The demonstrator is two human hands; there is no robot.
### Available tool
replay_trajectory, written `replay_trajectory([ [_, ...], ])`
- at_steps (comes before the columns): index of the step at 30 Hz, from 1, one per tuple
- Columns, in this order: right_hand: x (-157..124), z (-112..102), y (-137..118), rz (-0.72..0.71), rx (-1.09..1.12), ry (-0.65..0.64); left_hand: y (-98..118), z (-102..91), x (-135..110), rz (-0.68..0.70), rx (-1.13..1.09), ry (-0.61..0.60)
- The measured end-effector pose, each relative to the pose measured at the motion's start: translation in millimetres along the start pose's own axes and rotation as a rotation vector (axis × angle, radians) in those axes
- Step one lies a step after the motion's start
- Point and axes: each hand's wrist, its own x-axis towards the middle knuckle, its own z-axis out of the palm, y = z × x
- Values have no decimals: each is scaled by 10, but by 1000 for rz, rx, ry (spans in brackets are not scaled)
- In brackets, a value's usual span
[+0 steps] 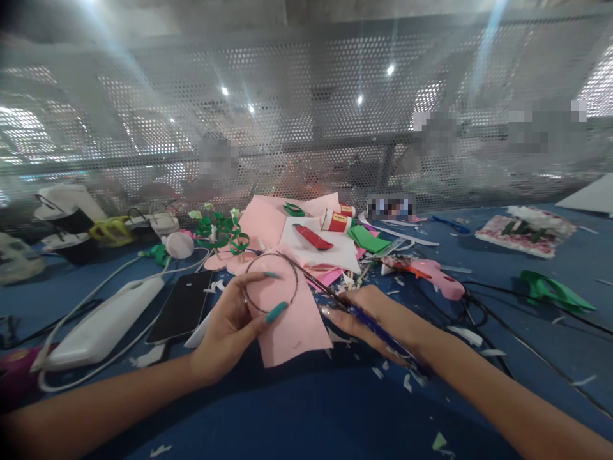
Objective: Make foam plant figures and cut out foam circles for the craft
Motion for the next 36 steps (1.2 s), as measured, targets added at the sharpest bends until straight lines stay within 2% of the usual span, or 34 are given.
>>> replay_trajectory([
  [3, 4, 11, -4, 75, 23, -12, 9, 4, -1, -12, -13, 3],
  [11, 43, 63, 18, 125, 49, 31, 23, 9, -9, -15, 8, 12],
  [17, -6, 7, -98, 97, 84, -11, 26, 12, 6, -4, -1, 6],
  [22, -24, -19, -92, 108, 78, -58, 15, 2, 1, -32, -14, -26],
  [29, -9, -7, -57, 102, 46, -16, 33, 12, 7, -24, 18, 11],
  [32, 9, -21, -45, 112, 1, -14, 24, 13, 13, -38, -20, -19],
  [36, 23, -39, -15, 54, -29, -17, 5, 3, 16, -66, -32, -73],
])
